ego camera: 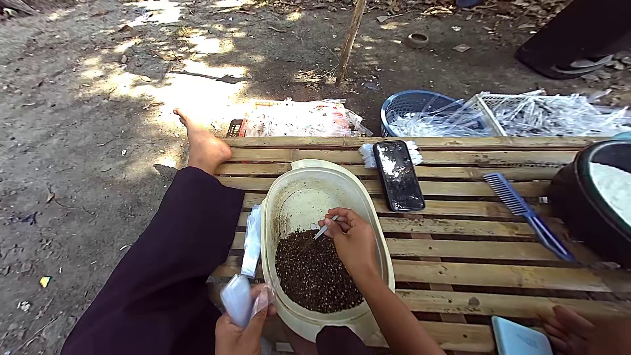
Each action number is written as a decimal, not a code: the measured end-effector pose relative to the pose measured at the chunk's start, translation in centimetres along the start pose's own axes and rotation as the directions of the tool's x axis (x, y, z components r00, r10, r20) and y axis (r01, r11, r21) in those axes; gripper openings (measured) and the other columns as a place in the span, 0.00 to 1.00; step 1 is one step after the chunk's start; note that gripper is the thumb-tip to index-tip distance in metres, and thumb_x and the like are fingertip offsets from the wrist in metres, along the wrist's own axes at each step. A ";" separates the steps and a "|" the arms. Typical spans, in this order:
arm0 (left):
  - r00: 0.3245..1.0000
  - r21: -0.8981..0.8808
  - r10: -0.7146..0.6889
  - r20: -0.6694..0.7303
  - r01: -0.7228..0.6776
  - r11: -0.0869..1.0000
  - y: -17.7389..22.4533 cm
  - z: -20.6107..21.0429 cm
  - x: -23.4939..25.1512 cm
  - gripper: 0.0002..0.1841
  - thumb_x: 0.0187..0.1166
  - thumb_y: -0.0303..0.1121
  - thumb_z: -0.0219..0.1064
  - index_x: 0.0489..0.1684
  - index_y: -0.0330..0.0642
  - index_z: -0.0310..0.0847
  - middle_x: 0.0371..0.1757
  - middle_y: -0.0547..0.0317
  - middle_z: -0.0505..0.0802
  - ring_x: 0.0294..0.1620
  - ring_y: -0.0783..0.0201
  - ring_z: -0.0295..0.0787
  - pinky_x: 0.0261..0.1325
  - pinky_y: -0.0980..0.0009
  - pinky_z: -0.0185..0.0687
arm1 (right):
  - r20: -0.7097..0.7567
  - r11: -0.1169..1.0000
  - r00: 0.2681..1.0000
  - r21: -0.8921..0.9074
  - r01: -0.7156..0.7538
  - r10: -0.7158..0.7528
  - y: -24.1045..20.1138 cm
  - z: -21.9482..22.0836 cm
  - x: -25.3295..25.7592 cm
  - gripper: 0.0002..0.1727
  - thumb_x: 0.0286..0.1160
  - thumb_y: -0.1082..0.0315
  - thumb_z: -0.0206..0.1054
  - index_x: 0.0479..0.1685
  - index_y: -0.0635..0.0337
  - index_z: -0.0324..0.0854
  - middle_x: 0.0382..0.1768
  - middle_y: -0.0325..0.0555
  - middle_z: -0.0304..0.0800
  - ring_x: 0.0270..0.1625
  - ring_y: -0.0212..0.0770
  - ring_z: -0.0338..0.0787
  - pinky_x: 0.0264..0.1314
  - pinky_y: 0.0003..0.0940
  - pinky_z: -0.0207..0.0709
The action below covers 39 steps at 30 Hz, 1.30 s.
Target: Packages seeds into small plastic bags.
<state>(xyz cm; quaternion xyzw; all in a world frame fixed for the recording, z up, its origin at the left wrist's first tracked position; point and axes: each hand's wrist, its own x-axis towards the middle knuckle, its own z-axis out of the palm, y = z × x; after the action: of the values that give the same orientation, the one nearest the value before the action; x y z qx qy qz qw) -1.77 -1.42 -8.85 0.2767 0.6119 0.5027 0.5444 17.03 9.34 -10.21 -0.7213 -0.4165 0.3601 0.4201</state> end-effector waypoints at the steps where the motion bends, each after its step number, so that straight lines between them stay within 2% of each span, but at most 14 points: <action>1: 1.000 0.019 0.016 0.007 -0.016 1.000 0.0 0.3 0.0 0.07 0.76 0.16 0.63 0.45 0.30 0.84 0.36 0.62 0.96 0.34 0.75 0.92 0.40 0.80 0.87 | -0.001 1.000 1.000 0.018 0.004 -0.004 -0.3 -0.1 -0.2 0.10 0.74 0.82 0.70 0.52 0.70 0.83 0.40 0.51 0.94 0.35 0.37 0.95 0.43 0.33 0.90; 9: 0.999 0.093 -0.027 -0.037 0.030 0.995 0.6 1.8 0.5 0.05 0.74 0.17 0.67 0.41 0.31 0.85 0.34 0.60 0.97 0.35 0.75 0.94 0.41 0.79 0.87 | 0.012 0.979 0.997 0.188 0.077 -0.081 -2.9 -0.4 -2.9 0.12 0.68 0.85 0.71 0.49 0.68 0.85 0.34 0.45 0.95 0.31 0.32 0.95 0.38 0.25 0.90; 17: 0.998 0.068 -0.040 -0.044 0.043 0.997 1.1 2.0 0.6 0.03 0.76 0.19 0.67 0.39 0.33 0.85 0.33 0.61 0.97 0.35 0.74 0.94 0.41 0.79 0.87 | 0.060 0.966 0.983 0.200 0.161 -0.176 -3.7 0.7 -4.2 0.11 0.67 0.83 0.72 0.47 0.67 0.85 0.33 0.43 0.95 0.31 0.29 0.95 0.37 0.21 0.89; 20: 0.997 0.035 -0.024 -0.077 0.026 0.999 1.7 2.7 0.5 0.02 0.76 0.19 0.67 0.38 0.33 0.84 0.32 0.61 0.96 0.33 0.75 0.93 0.39 0.79 0.87 | 0.075 0.945 0.961 0.215 0.246 -0.267 -3.7 1.0 -4.8 0.10 0.68 0.80 0.71 0.47 0.66 0.87 0.33 0.42 0.95 0.33 0.27 0.95 0.39 0.20 0.89; 22: 0.996 -0.045 -0.054 -0.064 0.052 0.998 2.3 3.3 0.5 0.03 0.80 0.20 0.62 0.40 0.33 0.82 0.32 0.59 0.96 0.32 0.74 0.93 0.38 0.80 0.87 | 0.087 0.880 0.904 0.285 0.380 -0.419 -3.2 1.1 -5.0 0.07 0.69 0.78 0.71 0.44 0.66 0.87 0.33 0.42 0.96 0.33 0.27 0.95 0.39 0.20 0.89; 26: 0.985 -0.295 -0.167 0.049 0.174 0.940 3.2 4.0 1.2 0.14 0.92 0.26 0.47 0.42 0.31 0.80 0.33 0.52 0.96 0.27 0.71 0.91 0.29 0.81 0.83 | 0.099 0.615 0.656 0.475 0.630 -0.748 -2.7 -0.1 -4.3 0.01 0.76 0.76 0.69 0.38 0.63 0.86 0.39 0.46 0.96 0.43 0.34 0.97 0.48 0.25 0.91; 27: 0.980 -0.334 -0.189 0.058 0.198 0.921 3.4 4.2 1.4 0.16 0.93 0.28 0.44 0.42 0.32 0.79 0.32 0.52 0.96 0.26 0.70 0.91 0.27 0.81 0.82 | 0.096 0.574 0.617 0.502 0.647 -0.781 -3.0 -0.8 -4.1 0.03 0.76 0.77 0.68 0.38 0.61 0.85 0.40 0.46 0.96 0.45 0.35 0.97 0.49 0.26 0.92; 29: 0.971 -0.389 -0.234 0.058 0.238 0.890 3.5 4.5 1.8 0.18 0.94 0.30 0.43 0.41 0.32 0.78 0.31 0.50 0.96 0.26 0.69 0.92 0.26 0.81 0.82 | 0.065 0.540 0.606 0.537 0.648 -0.792 -3.8 -2.0 -3.8 0.04 0.78 0.76 0.67 0.42 0.57 0.85 0.43 0.44 0.95 0.47 0.36 0.97 0.51 0.28 0.92; 31: 0.965 -0.417 -0.256 0.064 0.259 0.871 3.2 4.5 2.1 0.19 0.95 0.31 0.43 0.40 0.32 0.80 0.31 0.49 0.96 0.27 0.69 0.92 0.25 0.81 0.81 | 0.036 0.575 0.672 0.553 0.603 -0.740 -4.8 -2.8 -3.5 0.07 0.83 0.71 0.64 0.50 0.47 0.83 0.46 0.36 0.93 0.50 0.32 0.95 0.54 0.28 0.91; 33: 0.961 -0.443 -0.262 0.091 0.275 0.853 2.8 4.4 2.2 0.20 0.95 0.32 0.42 0.40 0.33 0.80 0.32 0.50 0.96 0.27 0.69 0.92 0.25 0.81 0.80 | 0.029 0.644 0.763 0.558 0.523 -0.646 -5.1 -3.1 -3.3 0.12 0.85 0.71 0.59 0.55 0.41 0.83 0.46 0.31 0.91 0.48 0.28 0.92 0.54 0.25 0.88; 35: 0.959 -0.469 -0.257 0.119 0.282 0.837 2.5 4.5 2.1 0.20 0.94 0.32 0.41 0.41 0.33 0.79 0.33 0.50 0.96 0.27 0.69 0.92 0.25 0.80 0.82 | 0.097 0.746 0.816 0.477 0.464 -0.570 -4.7 -2.9 -3.3 0.13 0.80 0.73 0.56 0.52 0.46 0.83 0.40 0.30 0.88 0.41 0.23 0.88 0.46 0.20 0.84; 36: 0.960 -0.482 -0.247 0.130 0.279 0.831 2.4 4.5 2.0 0.19 0.94 0.31 0.41 0.41 0.33 0.79 0.33 0.50 0.96 0.27 0.69 0.92 0.25 0.80 0.82 | 0.167 0.795 0.819 0.407 0.450 -0.549 -4.4 -2.8 -3.3 0.10 0.78 0.71 0.58 0.49 0.51 0.84 0.38 0.31 0.88 0.39 0.22 0.86 0.42 0.18 0.81; 37: 0.963 -0.496 -0.235 0.132 0.269 0.826 2.4 4.6 1.7 0.19 0.93 0.30 0.41 0.41 0.33 0.79 0.33 0.50 0.96 0.27 0.69 0.92 0.26 0.80 0.82 | 0.255 0.834 0.809 0.333 0.440 -0.529 -4.0 -2.7 -3.4 0.09 0.77 0.65 0.65 0.48 0.56 0.86 0.37 0.33 0.88 0.38 0.21 0.84 0.39 0.16 0.77; 39: 0.974 -0.514 -0.192 0.116 0.225 0.828 2.6 4.9 1.2 0.16 0.90 0.25 0.43 0.39 0.34 0.79 0.31 0.53 0.94 0.26 0.71 0.90 0.27 0.79 0.84 | 0.402 0.870 0.772 0.225 0.438 -0.492 -3.6 -2.2 -3.9 0.19 0.68 0.53 0.76 0.45 0.61 0.90 0.37 0.36 0.90 0.40 0.21 0.83 0.39 0.15 0.73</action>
<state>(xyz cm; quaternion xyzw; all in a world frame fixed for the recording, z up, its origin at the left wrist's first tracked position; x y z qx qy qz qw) 2.01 2.04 -6.39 0.0642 0.4618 0.5794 0.6685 16.35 6.28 -5.40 -0.4670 -0.6450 0.4245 0.4309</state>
